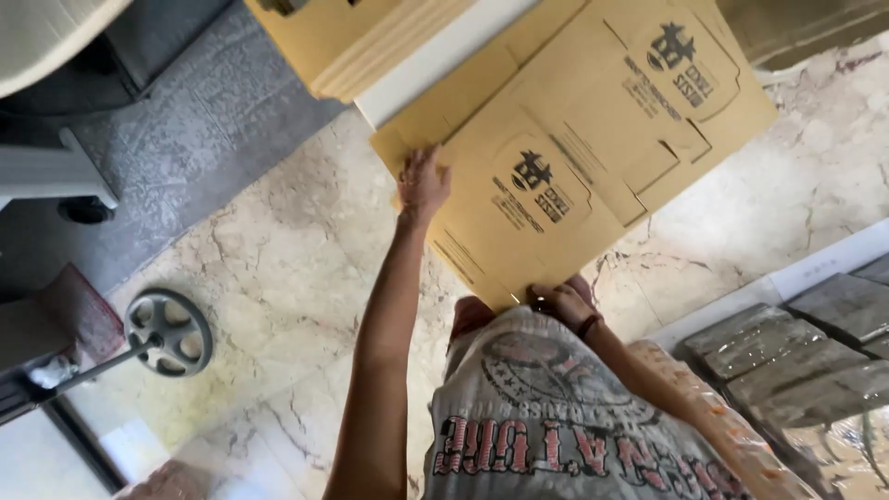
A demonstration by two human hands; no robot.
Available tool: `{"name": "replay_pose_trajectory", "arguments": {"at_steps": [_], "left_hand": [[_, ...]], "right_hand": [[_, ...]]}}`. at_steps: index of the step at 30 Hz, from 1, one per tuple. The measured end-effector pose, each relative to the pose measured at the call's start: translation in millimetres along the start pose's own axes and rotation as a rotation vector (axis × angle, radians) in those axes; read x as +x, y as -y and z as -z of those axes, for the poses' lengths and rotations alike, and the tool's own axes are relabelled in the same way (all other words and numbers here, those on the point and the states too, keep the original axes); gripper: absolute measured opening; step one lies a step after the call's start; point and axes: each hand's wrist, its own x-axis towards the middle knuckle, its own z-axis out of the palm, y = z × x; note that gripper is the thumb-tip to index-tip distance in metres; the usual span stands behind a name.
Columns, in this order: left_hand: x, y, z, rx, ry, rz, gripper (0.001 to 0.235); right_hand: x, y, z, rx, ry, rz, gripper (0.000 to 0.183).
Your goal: Folding flat cardboard sheets into specific shapes and stacking the finished products.
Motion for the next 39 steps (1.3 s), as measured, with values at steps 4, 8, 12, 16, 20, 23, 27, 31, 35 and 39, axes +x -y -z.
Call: {"name": "replay_pose_trajectory", "arguments": {"at_steps": [4,8,12,16,20,23,27,31,35,39], "left_hand": [[4.7,8.7,12.9,-0.088,0.101,0.008,0.055],[-12.3,14.9,18.9,-0.097,0.108,-0.022,0.059],[-28.8,26.2,23.2,-0.098,-0.058,-0.072,0.049],[-31.2,36.3,42.9,-0.091,0.012,-0.12,0.049],[-57.3,-9.3,75.7,-0.024,0.236,-0.149,0.068],[-89.8,-41.7,58.1,0.091,0.32,-0.35,0.096],[-125.9,-99.6,34.4,0.282,0.524,-0.47,0.125],[-129.4,-132.7,35.4,0.387,0.729,-0.345,0.13],[-132.5,-135.8,34.2,0.342,0.691,-0.284,0.113],[-124.9,-146.8,50.5,0.258,0.757,-0.245,0.11]], "right_hand": [[44.4,-86.6,9.1,0.167,-0.075,0.016,0.04],[12.4,-77.4,-26.3,0.209,-0.106,-0.003,0.04],[94.8,-173.4,6.4,0.086,-0.078,0.002,0.049],[-13.4,-98.2,-61.1,0.451,-0.039,0.099,0.033],[-3.7,-112.6,-34.8,0.012,0.059,0.245,0.026],[5.5,-114.7,-20.4,-0.015,-0.134,0.238,0.034],[11.0,-99.8,-6.4,0.017,-0.088,0.06,0.037],[2.2,-91.6,-6.6,-0.071,-0.012,0.063,0.042],[-16.7,-78.1,-5.6,-0.073,0.02,0.354,0.039],[-31.0,-33.4,-4.6,0.225,0.285,0.257,0.047]]}}
